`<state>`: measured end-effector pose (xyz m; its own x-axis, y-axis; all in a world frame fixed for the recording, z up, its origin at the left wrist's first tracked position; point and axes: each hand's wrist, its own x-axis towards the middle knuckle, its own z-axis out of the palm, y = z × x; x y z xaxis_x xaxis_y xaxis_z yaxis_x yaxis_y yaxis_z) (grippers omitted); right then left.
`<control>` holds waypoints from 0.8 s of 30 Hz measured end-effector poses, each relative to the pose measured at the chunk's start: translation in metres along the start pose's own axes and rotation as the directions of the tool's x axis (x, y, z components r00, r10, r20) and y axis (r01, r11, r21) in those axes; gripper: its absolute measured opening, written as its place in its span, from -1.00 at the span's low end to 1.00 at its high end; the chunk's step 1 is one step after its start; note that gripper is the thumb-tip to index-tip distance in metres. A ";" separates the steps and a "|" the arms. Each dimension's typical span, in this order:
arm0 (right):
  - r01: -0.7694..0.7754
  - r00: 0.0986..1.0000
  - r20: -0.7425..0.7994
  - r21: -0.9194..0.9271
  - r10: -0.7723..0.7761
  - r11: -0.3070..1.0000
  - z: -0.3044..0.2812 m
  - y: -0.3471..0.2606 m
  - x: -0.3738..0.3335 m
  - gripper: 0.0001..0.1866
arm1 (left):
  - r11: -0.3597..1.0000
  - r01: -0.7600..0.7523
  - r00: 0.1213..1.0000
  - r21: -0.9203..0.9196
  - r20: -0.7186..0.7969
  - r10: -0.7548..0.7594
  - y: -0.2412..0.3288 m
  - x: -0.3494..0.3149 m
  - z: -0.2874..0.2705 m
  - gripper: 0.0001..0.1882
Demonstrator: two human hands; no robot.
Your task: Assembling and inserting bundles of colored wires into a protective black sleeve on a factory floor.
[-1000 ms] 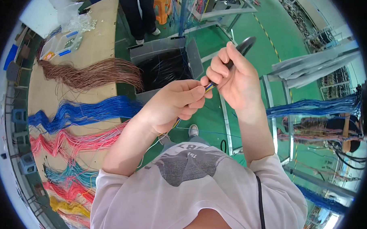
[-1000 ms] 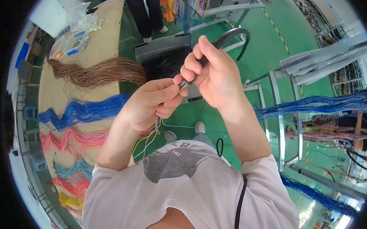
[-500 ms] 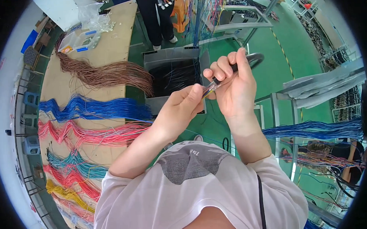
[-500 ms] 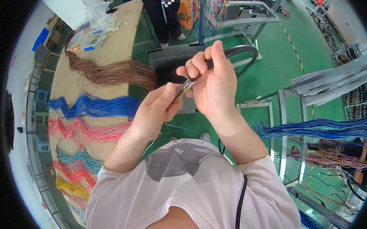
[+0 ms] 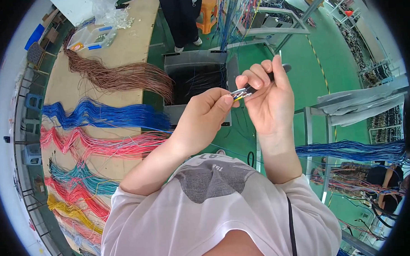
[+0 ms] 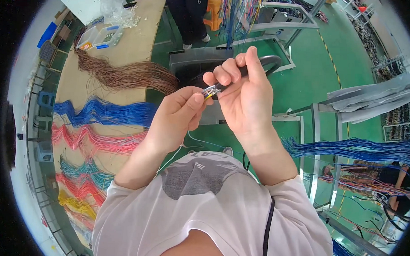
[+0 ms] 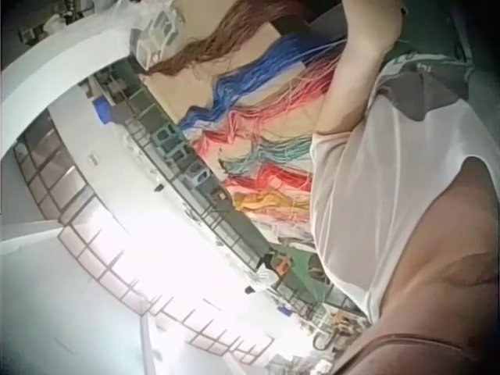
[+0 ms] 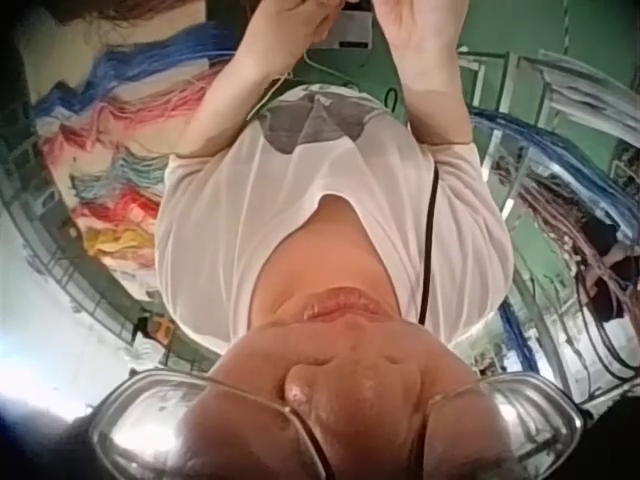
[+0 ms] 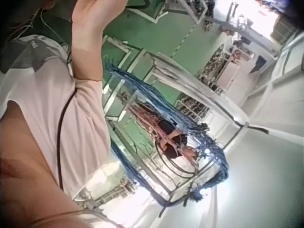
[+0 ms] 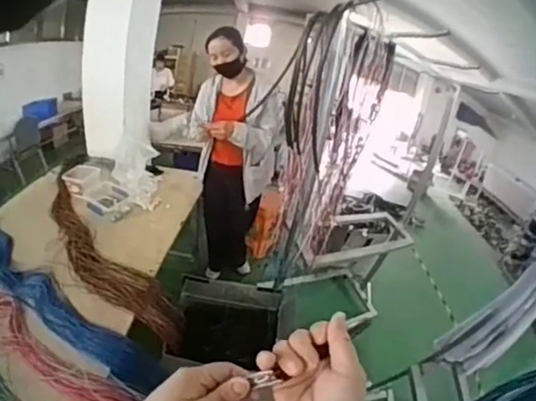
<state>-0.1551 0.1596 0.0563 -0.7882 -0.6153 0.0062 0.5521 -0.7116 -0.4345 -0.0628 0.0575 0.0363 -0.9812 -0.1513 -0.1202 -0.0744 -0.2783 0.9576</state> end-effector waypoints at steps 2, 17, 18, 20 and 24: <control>-0.034 0.999 0.013 0.096 0.032 0.995 -0.001 0.001 0.001 -0.73 | 0.985 -0.050 0.997 0.168 -0.049 0.059 0.003 -0.002 -0.001 -0.73; 0.045 0.994 0.098 -0.007 -0.044 0.999 0.021 0.019 -0.016 -0.70 | 0.774 -0.352 0.858 0.527 -0.148 0.491 0.005 -0.018 -0.007 -0.90; 0.047 0.994 0.097 -0.009 -0.046 0.999 0.021 0.022 -0.018 -0.70 | 0.774 -0.353 0.859 0.525 -0.146 0.491 0.006 -0.020 -0.006 -0.90; 0.236 0.968 0.137 -0.192 -0.212 0.953 0.022 0.030 -0.019 -0.69 | 0.739 -0.334 0.851 0.586 -0.149 0.503 0.008 -0.022 -0.005 -0.90; 0.211 0.975 0.099 -0.133 -0.198 0.969 0.027 0.034 -0.021 -0.68 | 0.553 -0.471 0.727 0.687 -0.053 0.685 -0.003 -0.019 -0.005 -0.88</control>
<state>-0.1123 0.1394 0.0655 -0.8511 -0.4925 0.1818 0.3326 -0.7738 -0.5391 -0.0434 0.0567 0.0341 -0.7545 -0.3507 0.5548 0.2985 0.5695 0.7659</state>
